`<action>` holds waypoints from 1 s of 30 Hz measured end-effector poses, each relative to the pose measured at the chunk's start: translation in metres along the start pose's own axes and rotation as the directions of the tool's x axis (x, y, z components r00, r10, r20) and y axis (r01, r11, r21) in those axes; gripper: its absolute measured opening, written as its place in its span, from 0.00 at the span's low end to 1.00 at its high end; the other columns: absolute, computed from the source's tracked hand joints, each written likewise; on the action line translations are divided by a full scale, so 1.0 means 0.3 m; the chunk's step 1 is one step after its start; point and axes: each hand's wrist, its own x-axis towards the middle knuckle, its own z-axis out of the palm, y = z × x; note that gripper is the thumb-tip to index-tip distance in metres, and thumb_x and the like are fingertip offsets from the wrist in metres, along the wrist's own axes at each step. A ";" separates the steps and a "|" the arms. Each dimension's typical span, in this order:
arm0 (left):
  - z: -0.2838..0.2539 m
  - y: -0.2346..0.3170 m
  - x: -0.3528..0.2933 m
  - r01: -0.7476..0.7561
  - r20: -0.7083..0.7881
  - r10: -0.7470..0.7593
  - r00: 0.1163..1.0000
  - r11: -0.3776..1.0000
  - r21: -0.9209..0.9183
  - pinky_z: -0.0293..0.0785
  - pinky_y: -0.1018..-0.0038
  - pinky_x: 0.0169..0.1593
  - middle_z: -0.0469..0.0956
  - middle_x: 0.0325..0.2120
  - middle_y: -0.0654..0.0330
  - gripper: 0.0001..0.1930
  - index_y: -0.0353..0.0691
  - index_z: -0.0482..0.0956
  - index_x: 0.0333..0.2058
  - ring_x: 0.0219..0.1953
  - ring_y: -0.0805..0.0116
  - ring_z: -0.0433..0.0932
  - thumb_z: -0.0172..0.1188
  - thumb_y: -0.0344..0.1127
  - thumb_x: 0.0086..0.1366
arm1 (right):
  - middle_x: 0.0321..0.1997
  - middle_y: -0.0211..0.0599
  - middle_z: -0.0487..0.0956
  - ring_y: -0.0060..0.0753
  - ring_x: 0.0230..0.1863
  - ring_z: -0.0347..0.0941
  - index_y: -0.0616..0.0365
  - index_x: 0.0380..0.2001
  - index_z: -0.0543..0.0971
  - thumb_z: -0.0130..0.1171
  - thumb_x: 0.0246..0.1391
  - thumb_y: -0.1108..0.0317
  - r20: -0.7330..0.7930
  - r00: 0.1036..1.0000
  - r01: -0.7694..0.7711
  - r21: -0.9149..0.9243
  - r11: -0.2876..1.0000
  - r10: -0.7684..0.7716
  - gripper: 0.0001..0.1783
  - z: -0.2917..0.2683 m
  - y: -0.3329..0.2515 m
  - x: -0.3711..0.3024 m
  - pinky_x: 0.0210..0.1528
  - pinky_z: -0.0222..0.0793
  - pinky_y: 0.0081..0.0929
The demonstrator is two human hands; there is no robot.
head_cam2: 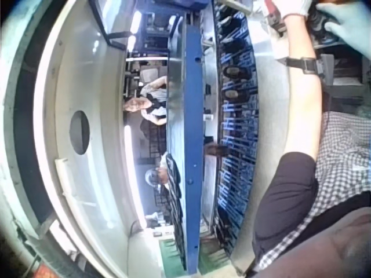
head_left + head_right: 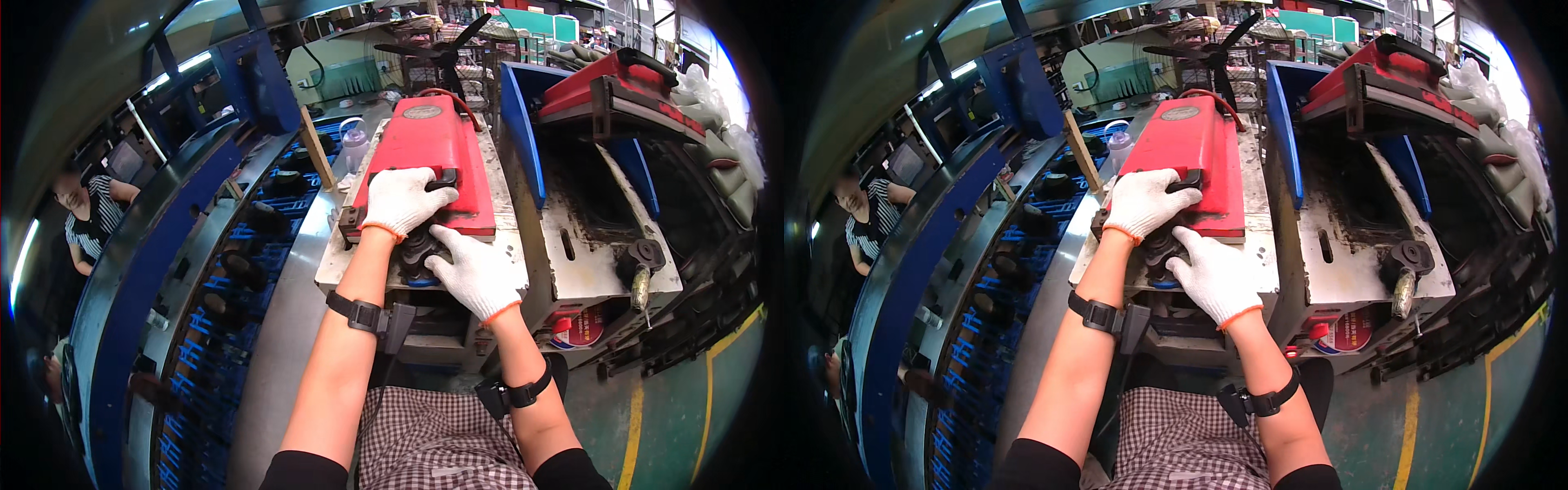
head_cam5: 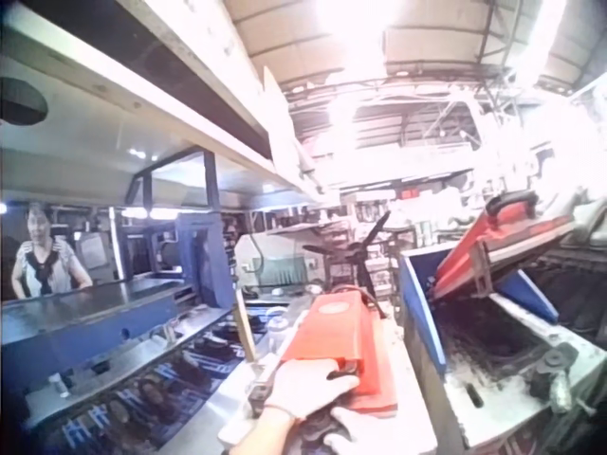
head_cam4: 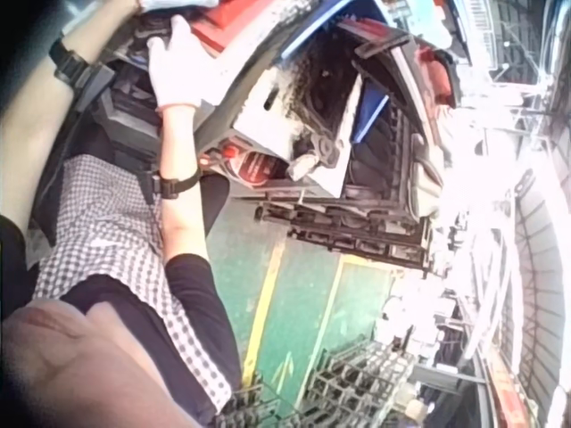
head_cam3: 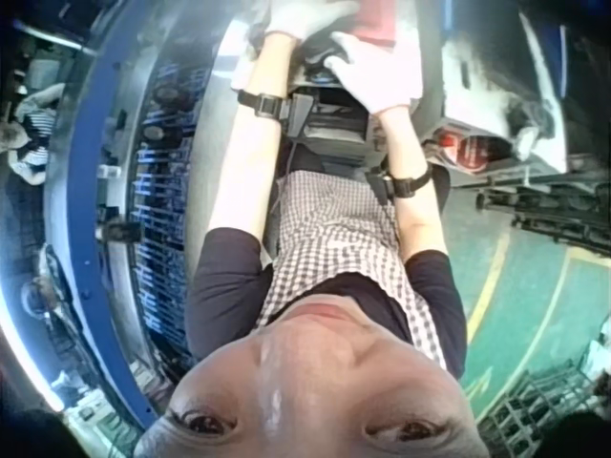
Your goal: Operating an industrial pressing machine to attach or shape shoe soles.
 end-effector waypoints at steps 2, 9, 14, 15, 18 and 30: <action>0.002 0.000 -0.006 -0.019 -0.041 0.019 0.999 1.000 0.003 0.80 0.63 0.43 0.86 0.29 0.52 0.25 0.47 0.90 0.37 0.35 0.53 0.87 0.68 0.64 0.56 | 0.53 0.45 0.86 0.46 0.53 0.84 0.51 0.63 0.79 0.65 0.60 0.51 0.042 0.998 -0.039 0.011 0.999 0.039 0.31 -0.008 -0.009 -0.001 0.57 0.78 0.41; 0.001 -0.002 0.005 -0.035 -0.076 0.037 0.996 0.999 0.019 0.80 0.62 0.42 0.85 0.27 0.51 0.26 0.45 0.89 0.35 0.34 0.53 0.87 0.68 0.63 0.57 | 0.47 0.47 0.87 0.47 0.49 0.84 0.50 0.62 0.79 0.64 0.60 0.51 -0.029 0.999 0.020 0.009 1.000 -0.020 0.29 0.007 0.012 0.012 0.52 0.78 0.43; 0.006 0.002 0.018 -0.087 -0.089 0.088 0.992 0.996 0.016 0.80 0.60 0.42 0.85 0.28 0.50 0.25 0.44 0.89 0.34 0.34 0.51 0.86 0.68 0.62 0.57 | 0.48 0.47 0.87 0.49 0.49 0.84 0.49 0.63 0.79 0.65 0.60 0.51 -0.043 0.999 0.020 0.000 1.000 -0.020 0.30 0.015 0.029 0.020 0.53 0.78 0.42; 0.013 -0.002 0.020 -0.106 -0.102 0.108 0.989 0.994 0.028 0.81 0.60 0.43 0.85 0.29 0.49 0.25 0.44 0.89 0.34 0.35 0.51 0.86 0.68 0.62 0.56 | 0.49 0.47 0.87 0.49 0.49 0.84 0.49 0.63 0.78 0.65 0.60 0.51 -0.036 0.999 0.008 -0.011 1.000 -0.009 0.30 0.012 0.027 0.023 0.53 0.78 0.42; 0.015 -0.011 0.014 -0.161 -0.216 0.165 0.962 0.986 0.037 0.80 0.60 0.44 0.86 0.30 0.52 0.21 0.44 0.89 0.35 0.36 0.53 0.86 0.69 0.57 0.57 | 0.49 0.48 0.86 0.51 0.50 0.84 0.51 0.63 0.78 0.65 0.60 0.51 0.040 0.998 -0.046 -0.052 0.998 0.048 0.31 -0.016 -0.010 0.028 0.53 0.78 0.43; -0.064 -0.598 -0.719 0.367 -0.539 -0.320 0.779 0.930 -0.023 0.66 0.58 0.71 0.76 0.62 0.50 0.32 0.42 0.75 0.63 0.66 0.49 0.72 0.71 0.39 0.59 | 0.53 0.50 0.86 0.50 0.53 0.84 0.49 0.62 0.80 0.67 0.59 0.57 -0.021 0.999 0.032 0.021 0.999 -0.032 0.27 0.016 0.021 0.018 0.57 0.77 0.41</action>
